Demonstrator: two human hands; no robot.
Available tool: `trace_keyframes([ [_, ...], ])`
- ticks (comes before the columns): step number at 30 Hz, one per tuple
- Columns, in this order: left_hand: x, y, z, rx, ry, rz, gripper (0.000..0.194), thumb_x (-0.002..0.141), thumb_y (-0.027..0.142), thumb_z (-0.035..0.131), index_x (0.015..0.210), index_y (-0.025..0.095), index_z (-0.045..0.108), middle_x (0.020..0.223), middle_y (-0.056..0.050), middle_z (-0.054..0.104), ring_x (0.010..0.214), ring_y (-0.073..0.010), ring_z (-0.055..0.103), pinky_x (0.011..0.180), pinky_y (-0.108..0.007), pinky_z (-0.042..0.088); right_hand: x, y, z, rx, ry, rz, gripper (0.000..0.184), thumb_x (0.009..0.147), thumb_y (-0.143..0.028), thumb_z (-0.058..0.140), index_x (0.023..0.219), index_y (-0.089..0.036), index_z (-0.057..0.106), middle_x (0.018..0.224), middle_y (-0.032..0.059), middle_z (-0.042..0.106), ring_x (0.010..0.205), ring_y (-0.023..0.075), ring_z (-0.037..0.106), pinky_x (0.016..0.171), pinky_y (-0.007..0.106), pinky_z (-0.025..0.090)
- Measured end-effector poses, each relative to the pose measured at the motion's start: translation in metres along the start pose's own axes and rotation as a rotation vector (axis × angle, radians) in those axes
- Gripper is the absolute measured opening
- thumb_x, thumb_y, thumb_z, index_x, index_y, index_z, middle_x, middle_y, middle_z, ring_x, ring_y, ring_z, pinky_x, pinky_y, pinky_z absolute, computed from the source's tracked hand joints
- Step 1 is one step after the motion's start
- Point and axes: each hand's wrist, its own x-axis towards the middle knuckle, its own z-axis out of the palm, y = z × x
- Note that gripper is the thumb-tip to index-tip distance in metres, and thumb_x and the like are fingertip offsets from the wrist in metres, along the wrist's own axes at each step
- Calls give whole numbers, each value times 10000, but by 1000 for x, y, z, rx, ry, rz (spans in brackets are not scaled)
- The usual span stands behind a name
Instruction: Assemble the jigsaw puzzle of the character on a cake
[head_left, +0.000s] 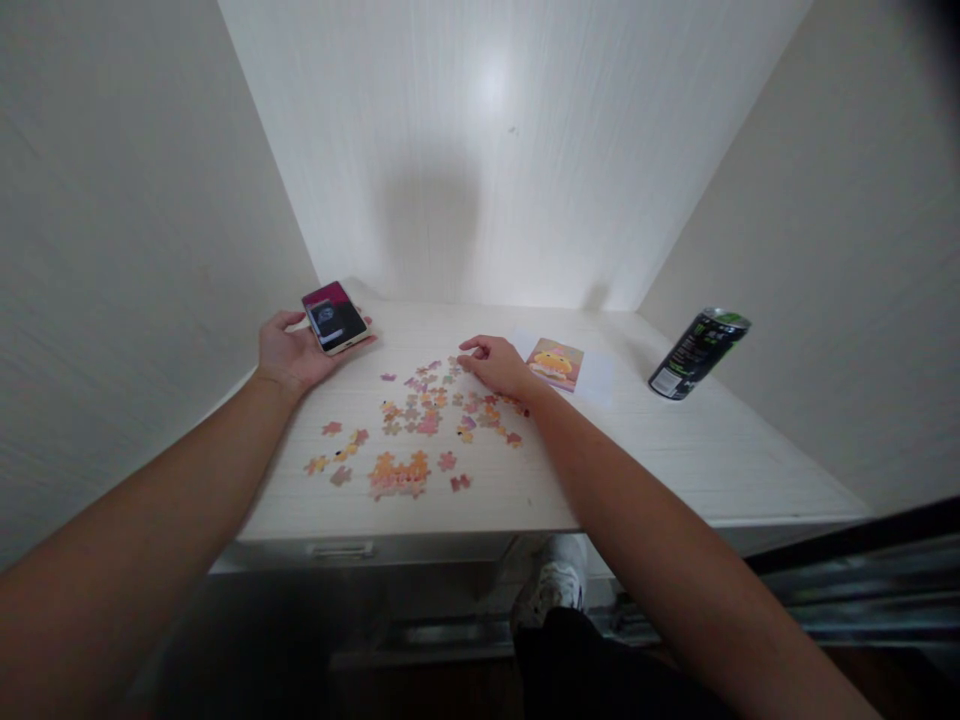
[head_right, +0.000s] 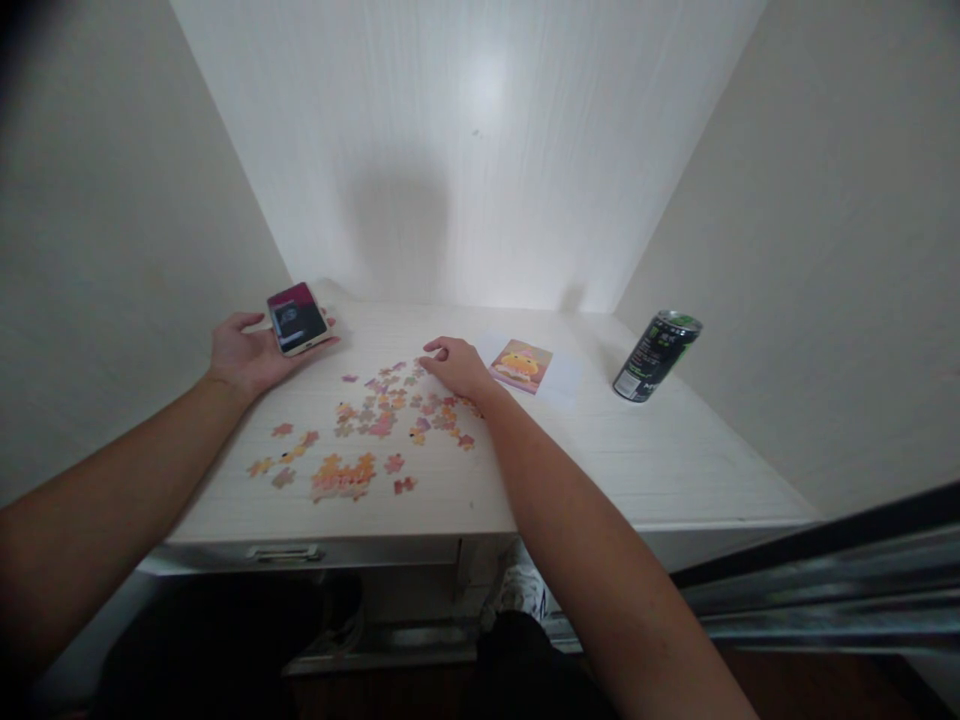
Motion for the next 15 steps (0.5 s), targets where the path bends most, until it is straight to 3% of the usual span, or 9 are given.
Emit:
trace_keyframes([
  [4,3,0,-2,18,35,-30,575,838,273,359,1312,-23,497,1229,-253,611,1191,-388,576,822,-556,592,0,1,1,-1,-2,-6,317,857,-292,689,1126,-126,717,836,33,671,722,113,556,703,243,428],
  [10,6,0,0,90,57,-91,483,817,204,412,1234,15,565,1054,-199,679,954,-270,687,724,-343,618,1,1,0,-7,-9,-8,305,857,-294,686,1110,-128,723,873,47,694,741,117,573,733,249,443],
  [15,8,-4,7,220,148,-82,358,827,144,457,1140,77,618,927,-132,695,793,-209,697,668,-270,602,1,0,0,-3,-10,-13,288,858,-297,689,1080,-119,733,903,68,709,779,129,590,750,257,447],
])
